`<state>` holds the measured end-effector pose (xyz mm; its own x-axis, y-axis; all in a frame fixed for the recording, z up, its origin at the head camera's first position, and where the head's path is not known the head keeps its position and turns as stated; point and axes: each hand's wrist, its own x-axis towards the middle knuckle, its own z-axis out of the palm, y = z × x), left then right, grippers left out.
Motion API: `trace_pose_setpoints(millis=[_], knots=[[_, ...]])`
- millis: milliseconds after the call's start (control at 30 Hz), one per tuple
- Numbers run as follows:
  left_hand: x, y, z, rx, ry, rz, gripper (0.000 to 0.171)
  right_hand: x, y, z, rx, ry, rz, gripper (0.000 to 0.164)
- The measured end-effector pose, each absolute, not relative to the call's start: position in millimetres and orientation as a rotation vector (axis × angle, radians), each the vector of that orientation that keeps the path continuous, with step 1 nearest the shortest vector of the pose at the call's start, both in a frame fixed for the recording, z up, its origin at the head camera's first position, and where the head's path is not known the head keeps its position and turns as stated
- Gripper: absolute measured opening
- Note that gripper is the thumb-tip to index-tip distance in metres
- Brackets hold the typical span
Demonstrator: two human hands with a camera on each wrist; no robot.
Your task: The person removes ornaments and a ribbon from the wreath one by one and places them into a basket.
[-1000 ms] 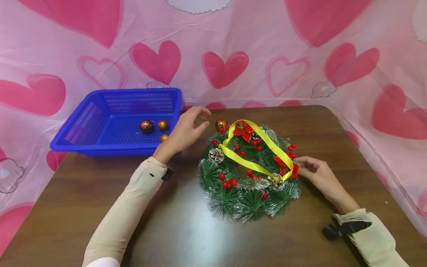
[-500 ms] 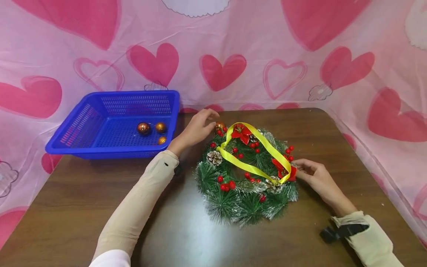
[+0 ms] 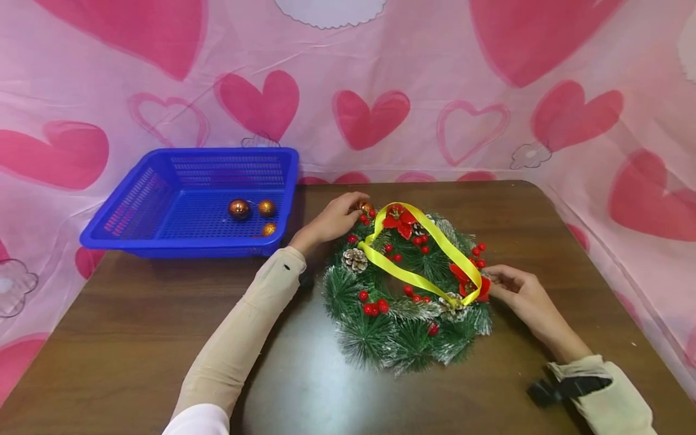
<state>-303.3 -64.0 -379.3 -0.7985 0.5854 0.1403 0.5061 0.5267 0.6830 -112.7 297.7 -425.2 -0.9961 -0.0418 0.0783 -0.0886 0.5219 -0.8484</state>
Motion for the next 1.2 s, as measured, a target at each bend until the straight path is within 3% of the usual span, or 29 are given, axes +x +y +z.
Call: trace_pose_setpoints(millis=[767, 1200], knots=[[-298.1, -66.8, -376.0, 0.964, 2.716, 1.011, 0.031, -109.0, 299.0, -424.1, 0.115, -2.729, 1.458, 0.03], [-296.3, -65.3, -370.7, 1.029, 2.813, 1.256, 0.024, -108.7, 297.9, -424.7, 0.137, -2.719, 1.476, 0.03]])
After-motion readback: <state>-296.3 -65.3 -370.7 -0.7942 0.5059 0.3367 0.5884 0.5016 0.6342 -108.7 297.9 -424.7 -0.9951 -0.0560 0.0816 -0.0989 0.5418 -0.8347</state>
